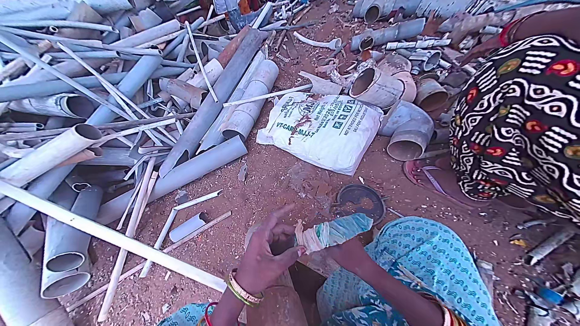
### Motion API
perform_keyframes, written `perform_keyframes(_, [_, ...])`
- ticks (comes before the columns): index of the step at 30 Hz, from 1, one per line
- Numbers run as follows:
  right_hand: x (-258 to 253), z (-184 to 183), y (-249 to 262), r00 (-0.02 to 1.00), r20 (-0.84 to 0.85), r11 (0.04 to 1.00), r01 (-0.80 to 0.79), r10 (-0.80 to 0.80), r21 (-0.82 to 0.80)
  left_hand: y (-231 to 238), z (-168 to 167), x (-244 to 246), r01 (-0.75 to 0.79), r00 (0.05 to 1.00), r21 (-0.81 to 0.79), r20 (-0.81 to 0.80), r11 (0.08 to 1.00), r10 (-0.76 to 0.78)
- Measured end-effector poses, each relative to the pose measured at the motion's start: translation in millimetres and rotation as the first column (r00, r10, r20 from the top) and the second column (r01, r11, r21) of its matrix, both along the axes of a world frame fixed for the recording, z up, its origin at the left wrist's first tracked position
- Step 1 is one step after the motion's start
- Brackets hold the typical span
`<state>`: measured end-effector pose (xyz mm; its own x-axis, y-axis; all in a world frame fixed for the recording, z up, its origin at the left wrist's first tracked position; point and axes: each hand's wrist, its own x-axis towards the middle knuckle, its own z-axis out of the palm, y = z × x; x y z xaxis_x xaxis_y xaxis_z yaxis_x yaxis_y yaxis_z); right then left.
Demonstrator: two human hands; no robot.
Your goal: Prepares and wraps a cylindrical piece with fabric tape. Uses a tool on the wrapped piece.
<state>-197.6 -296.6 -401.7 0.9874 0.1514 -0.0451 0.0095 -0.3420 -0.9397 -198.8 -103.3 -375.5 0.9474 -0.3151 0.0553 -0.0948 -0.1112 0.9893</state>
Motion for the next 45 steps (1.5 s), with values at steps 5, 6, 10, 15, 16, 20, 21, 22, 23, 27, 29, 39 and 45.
perform_keyframes(5, [0,-5,1,0.998,0.002,0.998,-0.056,0.056,-0.001,-2,-1,0,0.02,1.0,-0.094,0.014,0.995,-0.018])
perform_keyframes(6, [0,-7,2,0.995,-0.016,0.995,-0.096,0.096,0.001,-2,-2,0,0.005,0.999,-0.068,0.036,0.998,-0.002])
perform_keyframes(10, [-3,-13,4,0.96,0.106,0.965,-0.255,0.261,-0.061,-2,-6,1,-0.092,0.988,0.119,0.137,0.989,0.075])
perform_keyframes(15, [-7,-14,6,0.83,0.391,0.913,-0.315,0.397,-0.259,-1,-6,2,-0.14,0.985,0.169,0.127,0.976,0.119])
perform_keyframes(16, [-7,-16,6,0.806,0.437,0.912,-0.296,0.399,-0.285,-1,-6,2,-0.149,0.983,0.169,0.129,0.974,0.128])
perform_keyframes(20, [-9,-15,5,0.728,0.552,0.903,-0.229,0.407,-0.364,1,-10,5,-0.173,0.977,0.215,0.164,0.961,0.14])
perform_keyframes(21, [-10,-14,5,0.718,0.568,0.904,-0.215,0.403,-0.37,1,-10,5,-0.173,0.976,0.233,0.168,0.957,0.136])
perform_keyframes(22, [-10,-13,4,0.708,0.587,0.908,-0.196,0.392,-0.371,1,-11,6,-0.174,0.976,0.257,0.173,0.95,0.132])
perform_keyframes(23, [-10,-12,3,0.704,0.602,0.915,-0.181,0.377,-0.361,1,-11,5,-0.181,0.974,0.287,0.184,0.941,0.131])
perform_keyframes(27, [-6,-9,1,0.737,0.6,0.947,-0.191,0.311,-0.257,-2,-16,4,-0.176,0.972,0.38,0.216,0.908,0.098])
perform_keyframes(29, [-3,-10,0,0.747,0.606,0.962,-0.187,0.272,-0.2,-3,-16,3,-0.145,0.975,0.386,0.212,0.911,0.065])
perform_keyframes(39, [3,-8,-5,0.661,0.711,0.957,-0.04,0.24,-0.286,-2,-12,0,-0.097,0.962,0.452,0.27,0.887,-0.033])
perform_keyframes(45, [11,-6,-18,0.634,0.702,0.939,-0.126,0.324,-0.319,0,-3,-2,0.114,0.974,0.425,0.132,0.898,-0.187])
